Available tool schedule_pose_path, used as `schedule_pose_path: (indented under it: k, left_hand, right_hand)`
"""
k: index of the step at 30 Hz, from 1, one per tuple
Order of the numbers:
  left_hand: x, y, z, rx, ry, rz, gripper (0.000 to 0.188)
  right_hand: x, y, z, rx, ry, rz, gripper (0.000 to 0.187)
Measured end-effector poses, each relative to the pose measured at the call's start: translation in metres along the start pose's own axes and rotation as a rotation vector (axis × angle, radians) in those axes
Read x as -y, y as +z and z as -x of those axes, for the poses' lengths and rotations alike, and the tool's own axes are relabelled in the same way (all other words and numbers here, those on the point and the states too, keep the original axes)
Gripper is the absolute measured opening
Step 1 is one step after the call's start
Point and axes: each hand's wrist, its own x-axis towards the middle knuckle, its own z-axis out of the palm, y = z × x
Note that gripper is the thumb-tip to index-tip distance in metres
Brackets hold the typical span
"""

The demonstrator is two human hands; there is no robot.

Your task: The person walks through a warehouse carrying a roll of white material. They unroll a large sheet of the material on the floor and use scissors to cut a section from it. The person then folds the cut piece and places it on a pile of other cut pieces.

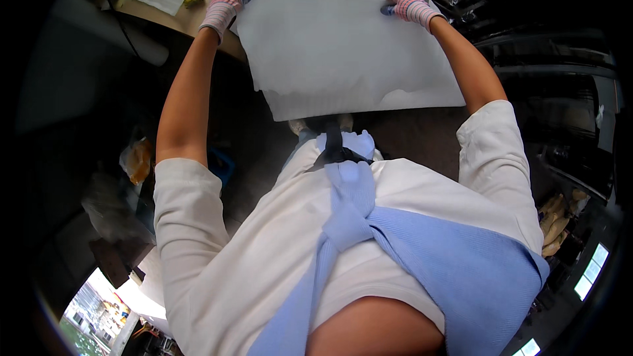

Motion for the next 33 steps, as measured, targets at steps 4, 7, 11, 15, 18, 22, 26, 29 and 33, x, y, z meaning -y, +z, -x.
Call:
schedule_pose_path:
  k: [4, 7, 11, 15, 18, 22, 26, 29, 33]
  left_hand:
    - [-0.006, 0.026, 0.0, 0.062, -0.001, -0.621, 0.026]
    - [0.008, -0.029, -0.013, 0.034, 0.004, -0.645, 0.022]
    - [-0.002, -0.005, 0.0, -0.013, 0.075, -0.75, 0.015]
    - [-0.026, 0.002, 0.021, -0.073, 0.041, -0.63, 0.017]
    - [-0.041, 0.0, 0.034, -0.116, -0.076, -0.371, 0.019]
    - [-0.049, 0.001, 0.04, -0.023, -0.142, -0.359, 0.021]
    - [-0.033, -0.028, 0.037, -0.005, -0.131, -0.527, 0.024]
    - [-0.028, -0.033, 0.024, -0.113, -0.222, -0.703, 0.022]
    - [-0.041, -0.015, 0.009, -0.185, -0.478, -0.523, 0.017]
  right_hand:
    - [-0.054, -0.009, 0.004, 0.074, 0.095, 0.04, 0.035]
    - [-0.022, -0.023, 0.003, -0.022, 0.172, 0.05, 0.03]
    - [-0.01, -0.032, 0.028, -0.129, 0.249, 0.249, 0.025]
    - [-0.018, -0.035, 0.035, -0.164, 0.208, 0.286, 0.027]
    - [-0.017, -0.038, 0.042, -0.157, 0.121, 0.293, 0.033]
    - [-0.085, -0.021, 0.004, -0.117, -0.041, 0.13, 0.031]
    - [-0.08, -0.022, 0.003, -0.129, -0.036, 0.053, 0.028]
    - [-0.088, -0.021, -0.004, -0.067, 0.109, -0.206, 0.023]
    - [-0.103, -0.019, -0.007, -0.136, 0.202, -0.384, 0.024]
